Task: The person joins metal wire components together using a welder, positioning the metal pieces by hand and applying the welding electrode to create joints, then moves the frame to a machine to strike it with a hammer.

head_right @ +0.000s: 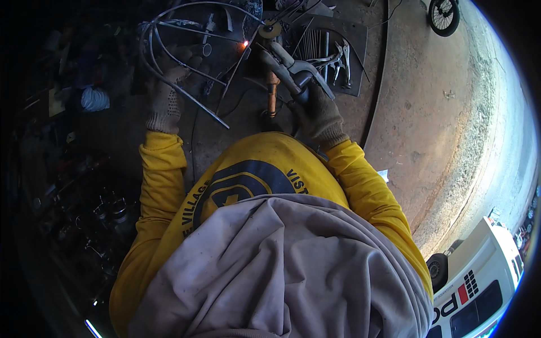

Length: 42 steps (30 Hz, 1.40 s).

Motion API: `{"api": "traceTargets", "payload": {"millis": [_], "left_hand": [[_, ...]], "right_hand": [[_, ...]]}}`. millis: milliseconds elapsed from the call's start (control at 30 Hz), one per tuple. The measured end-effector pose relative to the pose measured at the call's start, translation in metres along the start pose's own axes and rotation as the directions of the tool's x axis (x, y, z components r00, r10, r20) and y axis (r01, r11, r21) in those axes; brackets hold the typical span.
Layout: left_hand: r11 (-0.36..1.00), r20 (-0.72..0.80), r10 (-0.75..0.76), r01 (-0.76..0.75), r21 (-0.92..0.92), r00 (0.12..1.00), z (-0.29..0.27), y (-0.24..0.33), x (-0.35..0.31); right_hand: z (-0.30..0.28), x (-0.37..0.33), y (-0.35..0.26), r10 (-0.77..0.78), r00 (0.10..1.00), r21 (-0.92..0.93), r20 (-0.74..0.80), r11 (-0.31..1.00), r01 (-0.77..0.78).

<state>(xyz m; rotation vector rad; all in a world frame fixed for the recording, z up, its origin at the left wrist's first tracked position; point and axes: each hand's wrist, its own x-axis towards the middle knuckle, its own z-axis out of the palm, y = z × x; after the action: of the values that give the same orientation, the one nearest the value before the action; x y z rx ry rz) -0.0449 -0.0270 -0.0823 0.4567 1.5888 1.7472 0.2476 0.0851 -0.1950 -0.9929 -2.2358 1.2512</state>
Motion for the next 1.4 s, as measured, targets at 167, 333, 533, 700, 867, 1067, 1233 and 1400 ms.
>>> {"api": "traceTargets", "payload": {"millis": [167, 333, 533, 700, 867, 1067, 1233, 1400], "left_hand": [[0.999, -0.012, 0.041, -0.041, 0.035, 0.999, 0.004, -0.003, -0.002], [0.999, 0.000, 0.026, -0.026, 0.033, 1.000, 0.010, 0.002, -0.008], [0.992, 0.006, 0.038, -0.038, 0.116, 0.999, 0.013, 0.007, -0.011], [0.996, 0.039, 0.040, -0.043, 0.079, 0.998, 0.007, 0.003, -0.009], [0.993, 0.038, 0.051, -0.054, 0.101, 0.998, 0.009, 0.002, -0.009], [0.986, 0.034, 0.035, -0.040, 0.162, 0.999, 0.011, 0.008, -0.010], [0.995, 0.083, 0.077, -0.082, 0.061, 0.994, 0.005, 0.001, -0.013], [0.760, 0.237, 0.084, -0.216, 0.612, 0.968, -0.010, 0.017, -0.009]], "right_hand": [[0.006, 0.006, -0.002, -0.046, 0.999, 0.000, 0.011, 0.999, 0.046], [0.011, 0.008, -0.004, -0.023, 0.999, -0.007, 0.031, 1.000, 0.023], [0.014, 0.011, 0.000, -0.094, 0.996, -0.024, 0.005, 0.995, 0.095], [0.012, 0.011, -0.004, -0.048, 0.998, 0.020, 0.036, 0.999, 0.047], [0.011, 0.011, -0.005, -0.010, 0.998, -0.008, 0.061, 1.000, 0.010], [0.011, 0.011, -0.006, 0.003, 0.997, -0.031, 0.075, 1.000, -0.001], [0.010, 0.010, -0.007, -0.098, 0.993, -0.006, 0.068, 0.995, 0.098], [0.011, 0.013, -0.008, -0.273, 0.962, -0.133, 0.019, 0.953, 0.273]]}}
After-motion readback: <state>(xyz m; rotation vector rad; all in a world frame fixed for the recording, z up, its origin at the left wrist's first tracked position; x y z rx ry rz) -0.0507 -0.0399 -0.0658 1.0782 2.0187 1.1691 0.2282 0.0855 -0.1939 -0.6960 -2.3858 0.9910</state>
